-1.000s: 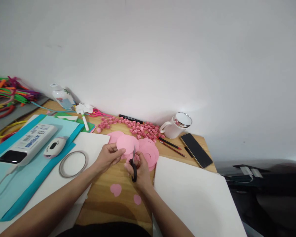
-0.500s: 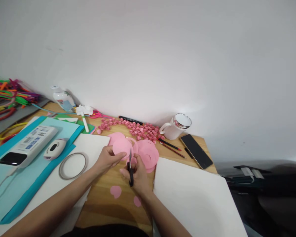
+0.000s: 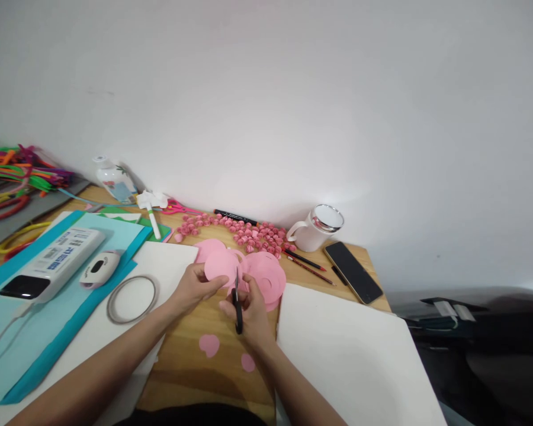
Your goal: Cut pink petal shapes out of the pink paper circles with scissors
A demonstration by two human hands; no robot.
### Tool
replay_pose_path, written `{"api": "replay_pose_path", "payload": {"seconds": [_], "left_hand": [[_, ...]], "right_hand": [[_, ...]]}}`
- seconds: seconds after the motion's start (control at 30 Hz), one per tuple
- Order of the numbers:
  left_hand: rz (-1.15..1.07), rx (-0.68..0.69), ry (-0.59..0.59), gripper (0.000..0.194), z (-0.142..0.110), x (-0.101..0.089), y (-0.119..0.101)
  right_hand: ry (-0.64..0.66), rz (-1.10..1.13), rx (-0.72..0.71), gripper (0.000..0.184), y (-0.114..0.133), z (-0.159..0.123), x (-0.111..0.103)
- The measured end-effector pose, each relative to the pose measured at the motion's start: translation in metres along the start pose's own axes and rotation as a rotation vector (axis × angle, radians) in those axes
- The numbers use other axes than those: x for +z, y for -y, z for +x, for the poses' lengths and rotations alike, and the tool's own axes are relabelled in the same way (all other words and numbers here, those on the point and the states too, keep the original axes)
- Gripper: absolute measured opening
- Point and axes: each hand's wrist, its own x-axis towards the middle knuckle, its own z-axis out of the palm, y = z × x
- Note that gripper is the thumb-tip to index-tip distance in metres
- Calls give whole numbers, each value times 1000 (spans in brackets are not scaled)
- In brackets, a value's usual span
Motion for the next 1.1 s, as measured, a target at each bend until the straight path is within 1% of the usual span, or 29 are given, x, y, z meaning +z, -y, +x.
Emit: {"api": "replay_pose_path", "payload": {"seconds": [0.33, 0.53, 0.67, 0.83, 0.9, 1.0, 1.1], "left_hand": [[-39, 33, -5, 36, 3, -2, 6], [-131, 45, 10, 40, 2, -2, 4], [-136, 20, 45, 38, 1, 0, 3], [-82, 2, 31, 39, 1, -1, 4], [-65, 6, 46, 38, 1, -1, 4], [-31, -11, 75, 36, 1, -1, 2], [-17, -18, 79, 35, 0, 0, 0]], "right_hand": [[-53, -28, 37, 44, 11, -3, 6], [-26, -3, 55, 49, 2, -1, 3], [-11, 11, 59, 46, -3, -3, 5], [-1, -33, 54, 39, -4, -6, 6], [-4, -16, 41, 44, -4, -4, 4], [1, 14, -14, 52, -4, -1, 0], [12, 16, -56, 55, -4, 2, -2]]}}
